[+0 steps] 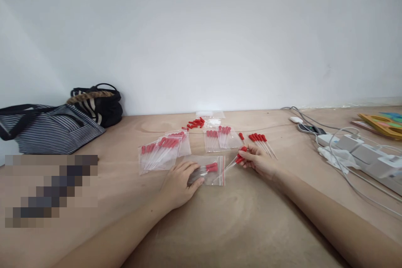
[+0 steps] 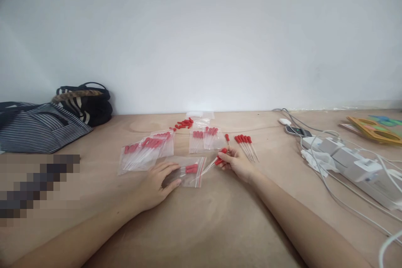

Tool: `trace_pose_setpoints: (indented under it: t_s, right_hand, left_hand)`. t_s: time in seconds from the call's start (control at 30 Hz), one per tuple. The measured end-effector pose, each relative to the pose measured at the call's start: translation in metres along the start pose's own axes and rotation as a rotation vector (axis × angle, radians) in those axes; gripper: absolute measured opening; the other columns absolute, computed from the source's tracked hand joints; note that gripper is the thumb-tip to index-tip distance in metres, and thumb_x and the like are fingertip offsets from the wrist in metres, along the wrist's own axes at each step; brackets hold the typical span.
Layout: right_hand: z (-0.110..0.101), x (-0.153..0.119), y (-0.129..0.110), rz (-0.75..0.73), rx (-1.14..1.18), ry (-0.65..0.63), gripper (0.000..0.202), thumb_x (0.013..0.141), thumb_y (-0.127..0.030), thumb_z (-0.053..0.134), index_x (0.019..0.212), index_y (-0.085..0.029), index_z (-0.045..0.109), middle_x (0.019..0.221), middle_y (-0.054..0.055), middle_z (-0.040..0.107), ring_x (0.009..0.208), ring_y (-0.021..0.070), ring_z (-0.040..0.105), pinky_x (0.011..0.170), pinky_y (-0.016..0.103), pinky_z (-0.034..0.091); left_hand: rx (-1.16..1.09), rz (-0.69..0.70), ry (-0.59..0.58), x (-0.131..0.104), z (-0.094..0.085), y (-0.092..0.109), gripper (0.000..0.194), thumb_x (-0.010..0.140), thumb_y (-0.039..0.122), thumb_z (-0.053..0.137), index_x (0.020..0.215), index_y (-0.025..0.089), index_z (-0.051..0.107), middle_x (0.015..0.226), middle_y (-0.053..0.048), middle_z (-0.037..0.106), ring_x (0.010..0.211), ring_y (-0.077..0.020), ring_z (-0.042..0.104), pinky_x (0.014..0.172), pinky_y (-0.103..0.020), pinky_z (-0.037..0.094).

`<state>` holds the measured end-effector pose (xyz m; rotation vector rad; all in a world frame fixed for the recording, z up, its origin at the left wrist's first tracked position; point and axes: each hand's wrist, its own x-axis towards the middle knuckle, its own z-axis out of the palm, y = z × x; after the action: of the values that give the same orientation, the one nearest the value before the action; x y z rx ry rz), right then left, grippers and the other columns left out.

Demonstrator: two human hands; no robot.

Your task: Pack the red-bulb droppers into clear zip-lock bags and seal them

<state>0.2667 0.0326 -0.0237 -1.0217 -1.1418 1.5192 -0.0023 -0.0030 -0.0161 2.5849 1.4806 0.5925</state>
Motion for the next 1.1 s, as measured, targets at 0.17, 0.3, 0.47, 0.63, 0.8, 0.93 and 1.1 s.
trace_pose_setpoints:
  t_s: [0.17,0.3,0.47,0.63,0.8,0.93,1.1]
  right_hand:
    - [-0.017,-0.001,-0.005,-0.001,-0.027,-0.143,0.033,0.060,-0.031,0.074,0.078,-0.017,0.052,0.071,0.000,0.063,0.054,0.0077,0.057,0.050,0.019,0.043]
    - [-0.034,0.001,-0.013,-0.048,-0.068,-0.106,0.030,0.061,-0.031,0.074,0.076,-0.017,0.052,0.070,-0.002,0.063,0.053,0.0061,0.055,0.051,0.018,0.042]
    - [-0.038,0.000,-0.018,-0.101,-0.060,-0.066,0.028,0.061,-0.030,0.074,0.076,-0.017,0.054,0.070,-0.003,0.063,0.056,0.0047,0.055,0.053,0.016,0.042]
    - [-0.029,-0.002,-0.018,-0.011,-0.042,-0.038,0.028,0.058,-0.029,0.076,0.069,-0.015,0.055,0.066,-0.001,0.063,0.054,0.0059,0.056,0.052,0.017,0.045]
    - [-0.031,0.001,-0.015,0.057,-0.059,0.019,0.026,0.058,-0.026,0.076,0.066,-0.015,0.055,0.064,0.001,0.064,0.049,0.0061,0.056,0.047,0.017,0.045]
    - [-0.026,0.000,-0.011,0.125,-0.051,0.014,0.026,0.058,-0.026,0.076,0.068,-0.014,0.055,0.064,0.002,0.065,0.046,0.0063,0.055,0.046,0.017,0.046]
    - [-0.008,-0.008,-0.010,0.144,-0.009,-0.078,0.028,0.058,-0.026,0.076,0.072,-0.015,0.054,0.063,0.001,0.065,0.046,0.0058,0.055,0.046,0.017,0.045]
  left_hand:
    - [-0.003,0.007,0.000,0.000,0.001,-0.001,0.032,0.081,0.036,0.050,0.108,0.019,0.055,0.113,-0.006,0.058,0.106,-0.0243,0.052,0.091,-0.042,0.041]
    - [0.003,0.007,-0.011,0.000,0.001,-0.001,0.032,0.081,0.035,0.049,0.108,0.019,0.055,0.113,-0.006,0.058,0.106,-0.0244,0.051,0.090,-0.042,0.041]
    - [0.005,0.004,-0.010,0.000,0.001,0.000,0.032,0.082,0.036,0.048,0.108,0.020,0.054,0.113,-0.006,0.058,0.107,-0.0238,0.051,0.091,-0.041,0.040]
    - [0.009,0.004,-0.009,0.000,0.001,-0.001,0.032,0.081,0.036,0.049,0.108,0.020,0.054,0.113,-0.006,0.058,0.106,-0.0235,0.051,0.091,-0.041,0.040]
    - [0.013,0.005,-0.004,0.001,0.001,-0.002,0.032,0.081,0.036,0.050,0.108,0.019,0.054,0.113,-0.006,0.058,0.106,-0.0232,0.052,0.091,-0.040,0.040]
    - [0.013,0.000,-0.009,0.001,0.001,-0.001,0.032,0.081,0.036,0.049,0.108,0.020,0.054,0.113,-0.006,0.058,0.106,-0.0233,0.051,0.091,-0.040,0.040]
    - [0.013,0.007,-0.015,0.000,0.001,-0.001,0.033,0.081,0.036,0.049,0.109,0.018,0.054,0.114,-0.007,0.058,0.107,-0.0233,0.051,0.091,-0.041,0.040]
